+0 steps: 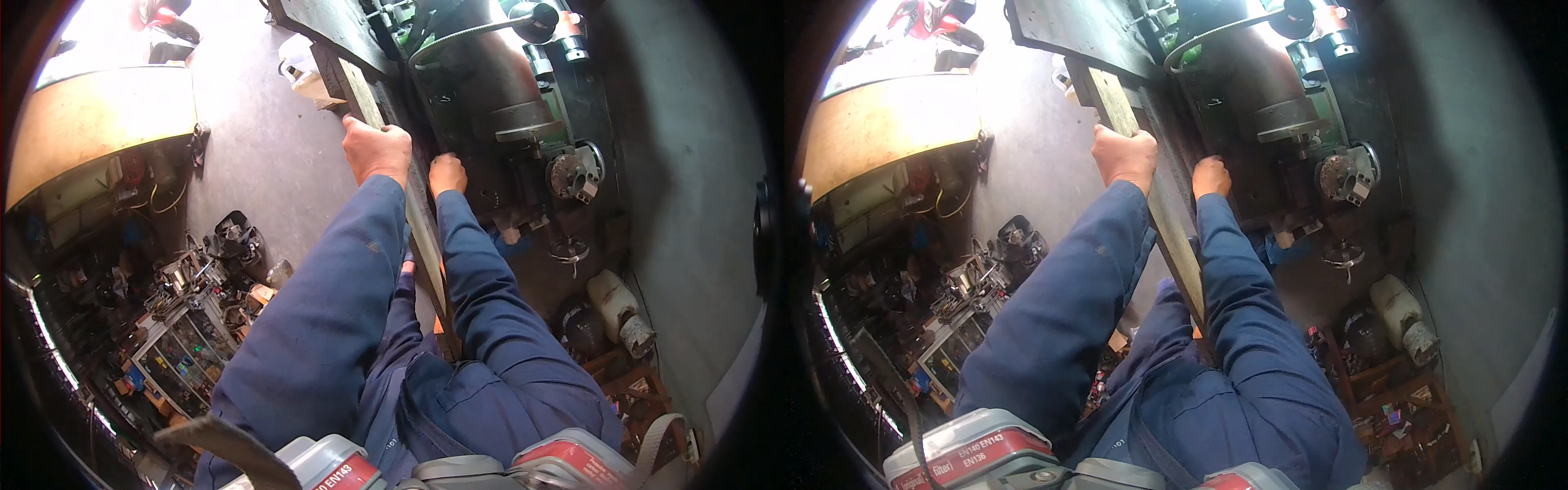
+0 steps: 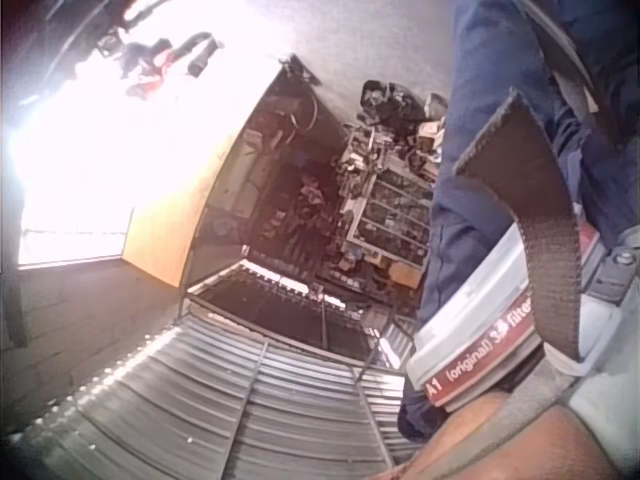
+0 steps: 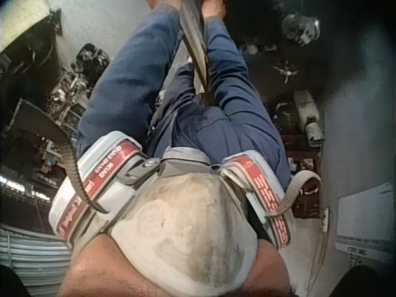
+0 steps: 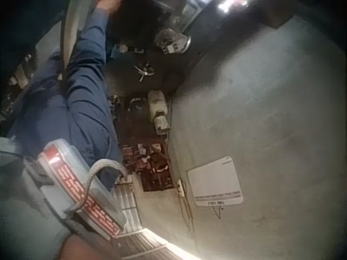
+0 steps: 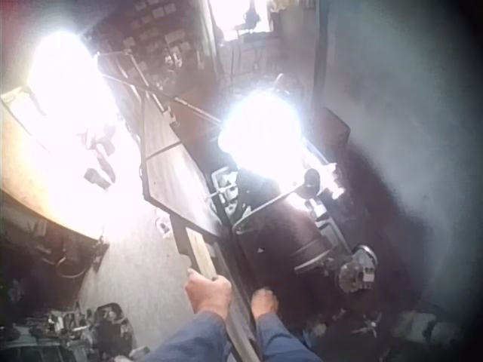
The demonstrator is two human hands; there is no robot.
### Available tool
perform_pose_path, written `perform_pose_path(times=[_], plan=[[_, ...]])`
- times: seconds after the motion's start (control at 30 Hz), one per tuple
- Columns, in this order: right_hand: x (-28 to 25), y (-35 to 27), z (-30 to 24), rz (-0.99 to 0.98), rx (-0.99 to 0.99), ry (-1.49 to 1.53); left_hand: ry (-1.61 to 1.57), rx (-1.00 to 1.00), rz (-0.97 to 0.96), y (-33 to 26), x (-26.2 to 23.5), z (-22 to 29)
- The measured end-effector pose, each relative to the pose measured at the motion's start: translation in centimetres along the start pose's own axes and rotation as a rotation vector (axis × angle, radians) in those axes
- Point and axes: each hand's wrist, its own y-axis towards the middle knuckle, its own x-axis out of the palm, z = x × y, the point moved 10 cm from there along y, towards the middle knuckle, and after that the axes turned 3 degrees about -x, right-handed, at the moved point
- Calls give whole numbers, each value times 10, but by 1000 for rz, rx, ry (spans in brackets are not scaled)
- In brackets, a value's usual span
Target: The person operates a lathe machine to grind or shape a metal component, then picks up digital calipers from a workbench and measures the component.
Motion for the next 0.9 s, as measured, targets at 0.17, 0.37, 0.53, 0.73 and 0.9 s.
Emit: perform_pose_path(times=[0.17,0.37,0.53,0.73,0.9], plan=[[-55,6,-19,108,-39,-71,-5,-13,26,3,-7,-7],[-15,28,-7,41,-52,-62,-18,3,17,3,-1,-5],[9,19,-12,3,-57,-33,-21,19,33,5,2,-7],[-43,35,-23,104,-56,-104,-33,-36,-30,0,-1,-6],[-4,36,-37,-30,-46,-20,-13,-37,-28,2,-1,-4]])
